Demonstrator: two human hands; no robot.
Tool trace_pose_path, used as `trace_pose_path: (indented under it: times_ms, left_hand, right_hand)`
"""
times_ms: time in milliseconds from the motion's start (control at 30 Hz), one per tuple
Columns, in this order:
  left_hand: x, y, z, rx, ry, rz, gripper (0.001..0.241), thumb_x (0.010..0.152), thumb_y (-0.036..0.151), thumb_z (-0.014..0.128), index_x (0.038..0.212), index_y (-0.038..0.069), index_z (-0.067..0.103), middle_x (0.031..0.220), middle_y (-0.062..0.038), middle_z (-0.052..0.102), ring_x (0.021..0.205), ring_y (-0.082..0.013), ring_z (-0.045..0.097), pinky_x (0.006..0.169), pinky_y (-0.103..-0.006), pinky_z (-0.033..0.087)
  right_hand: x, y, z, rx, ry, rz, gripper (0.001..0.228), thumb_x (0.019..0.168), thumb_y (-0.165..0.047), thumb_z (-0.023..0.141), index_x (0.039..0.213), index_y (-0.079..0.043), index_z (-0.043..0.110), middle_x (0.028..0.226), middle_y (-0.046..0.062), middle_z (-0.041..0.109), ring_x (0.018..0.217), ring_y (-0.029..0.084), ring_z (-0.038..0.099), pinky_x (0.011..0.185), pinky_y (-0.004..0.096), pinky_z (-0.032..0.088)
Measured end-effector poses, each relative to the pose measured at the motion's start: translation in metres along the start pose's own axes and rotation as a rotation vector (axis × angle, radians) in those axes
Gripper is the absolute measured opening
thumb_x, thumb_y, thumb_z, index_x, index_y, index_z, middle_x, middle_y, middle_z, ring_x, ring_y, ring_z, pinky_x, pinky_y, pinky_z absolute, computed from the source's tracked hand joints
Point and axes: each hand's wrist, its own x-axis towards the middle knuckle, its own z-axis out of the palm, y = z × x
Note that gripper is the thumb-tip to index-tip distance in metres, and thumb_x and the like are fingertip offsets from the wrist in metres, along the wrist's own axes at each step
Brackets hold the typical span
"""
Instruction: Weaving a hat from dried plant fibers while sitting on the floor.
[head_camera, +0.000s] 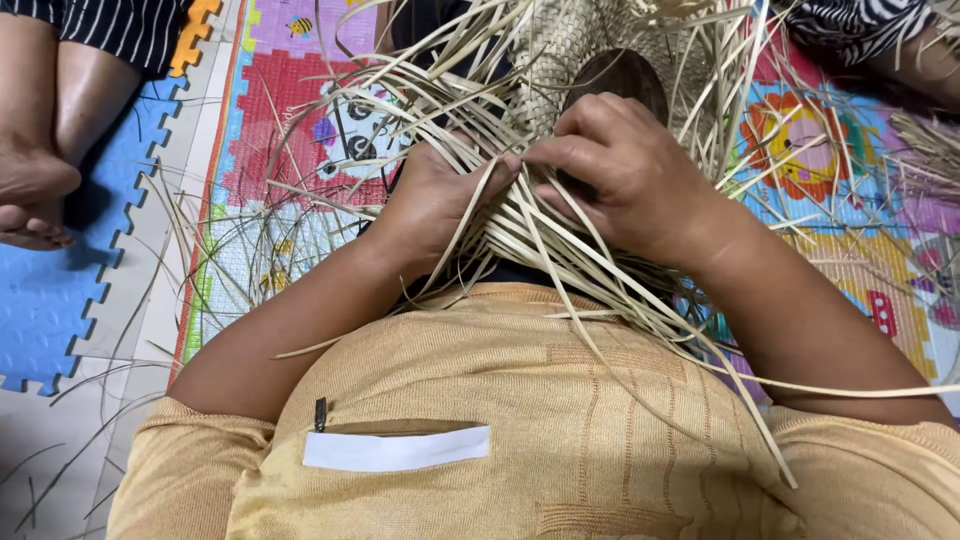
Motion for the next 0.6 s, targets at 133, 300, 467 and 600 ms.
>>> trace_pose_path:
  times_ms: [133,300,467,600]
  left_hand:
    - [0.002,0.0,-0.004,0.215,0.026,0.021,0.029,0.089,0.027,0.077,0.108,0.005,0.074,0.106,-0.004,0.075,0.095,-0.0142,0.069,0.087,-0.0307,0.059]
    - [0.003,-0.002,-0.004,0.253,0.016,0.067,0.032,0.092,0.026,0.076,0.116,0.005,0.072,0.114,-0.006,0.074,0.103,-0.0156,0.069,0.097,-0.0331,0.057]
    - [0.003,-0.001,-0.001,0.283,0.04,0.048,0.033,0.089,0.034,0.076,0.109,0.007,0.074,0.104,-0.002,0.075,0.093,-0.0104,0.068,0.084,-0.027,0.058]
    - [0.008,-0.007,-0.009,0.325,0.032,0.062,0.031,0.091,0.032,0.075,0.11,0.008,0.074,0.106,-0.002,0.075,0.095,-0.0113,0.067,0.088,-0.0286,0.056]
  right_hand:
    - [0.013,-0.007,-0.01,0.294,0.046,0.057,0.025,0.102,-0.021,0.067,0.119,-0.003,0.072,0.102,0.013,0.056,0.09,0.026,0.056,0.076,0.036,0.046]
    - [0.004,0.0,-0.028,0.492,0.079,0.154,0.027,0.099,-0.014,0.073,0.123,-0.002,0.069,0.104,0.013,0.058,0.094,0.022,0.058,0.084,0.032,0.047]
    - [0.005,0.007,-0.006,0.13,-0.065,-0.017,0.049,0.097,-0.036,0.075,0.136,-0.008,0.064,0.11,0.015,0.058,0.099,0.032,0.057,0.088,0.047,0.044]
    - [0.014,-0.016,-0.046,0.593,0.043,0.062,0.054,0.085,-0.029,0.077,0.128,0.002,0.065,0.095,0.011,0.058,0.082,0.019,0.053,0.072,0.03,0.043]
